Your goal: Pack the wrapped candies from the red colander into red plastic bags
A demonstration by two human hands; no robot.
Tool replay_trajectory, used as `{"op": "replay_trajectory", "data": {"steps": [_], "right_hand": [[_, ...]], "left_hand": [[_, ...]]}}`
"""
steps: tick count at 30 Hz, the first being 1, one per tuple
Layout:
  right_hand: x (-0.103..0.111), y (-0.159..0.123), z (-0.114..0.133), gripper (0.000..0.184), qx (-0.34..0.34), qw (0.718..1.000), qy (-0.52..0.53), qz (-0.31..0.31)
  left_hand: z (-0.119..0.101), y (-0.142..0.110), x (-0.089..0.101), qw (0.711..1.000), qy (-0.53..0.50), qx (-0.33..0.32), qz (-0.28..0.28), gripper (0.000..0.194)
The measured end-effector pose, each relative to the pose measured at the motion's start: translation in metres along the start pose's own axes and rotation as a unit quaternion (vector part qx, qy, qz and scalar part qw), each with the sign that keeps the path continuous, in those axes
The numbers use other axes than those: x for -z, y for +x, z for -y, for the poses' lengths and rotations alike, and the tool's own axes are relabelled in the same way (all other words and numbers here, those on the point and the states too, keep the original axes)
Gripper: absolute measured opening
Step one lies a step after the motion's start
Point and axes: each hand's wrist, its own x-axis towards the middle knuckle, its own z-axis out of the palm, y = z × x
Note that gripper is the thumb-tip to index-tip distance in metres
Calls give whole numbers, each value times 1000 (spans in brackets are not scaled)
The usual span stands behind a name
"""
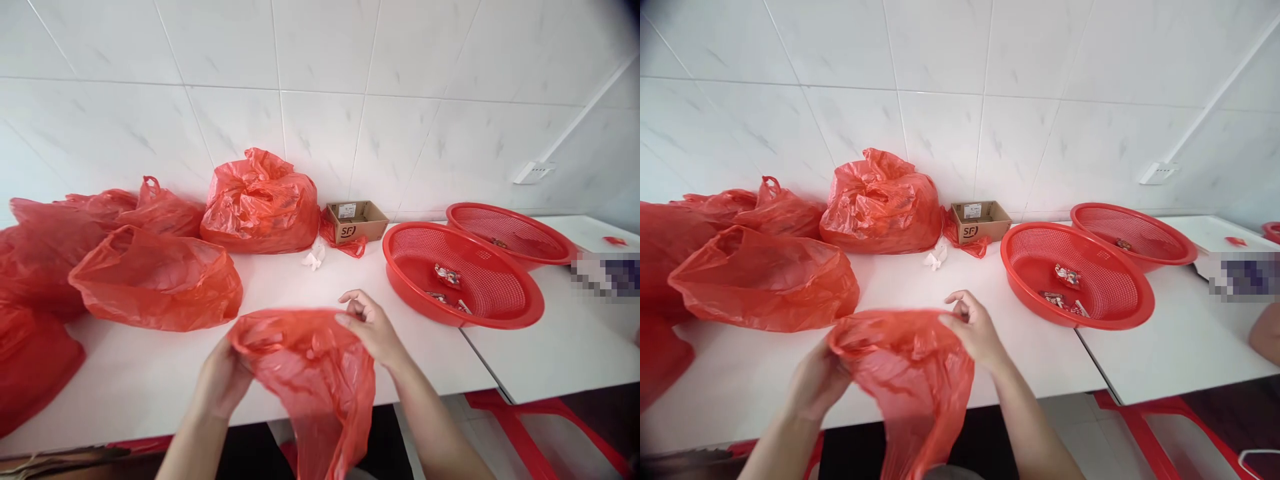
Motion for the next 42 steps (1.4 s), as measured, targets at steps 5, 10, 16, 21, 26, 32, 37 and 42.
{"op": "replay_trajectory", "data": {"steps": [5,10,16,21,26,32,37,42], "right_hand": [[34,16,-6,24,4,997,-78,-30],[20,25,-7,21,26,993,-118,18],[3,32,5,17,111,969,-211,-61],[-34,-7,21,11,196,962,-188,-41],[-47,-19,-8,13,112,913,-363,149],[24,6,1,14,-23,838,-516,175],[18,7,21,13,76,879,-455,118],[-45,5,2,27,165,902,-369,150]], "left_hand": [[-3,2,32,990,138,-3,-12,38],[2,-13,0,839,373,-379,-119,33],[35,17,-27,842,475,-239,86,48],[48,31,-31,906,383,-166,64,24],[24,38,-17,973,219,-62,37,38],[-7,48,29,996,84,-17,-12,42],[-4,28,15,996,53,30,62,68],[9,5,-19,987,16,46,152,71]]}}
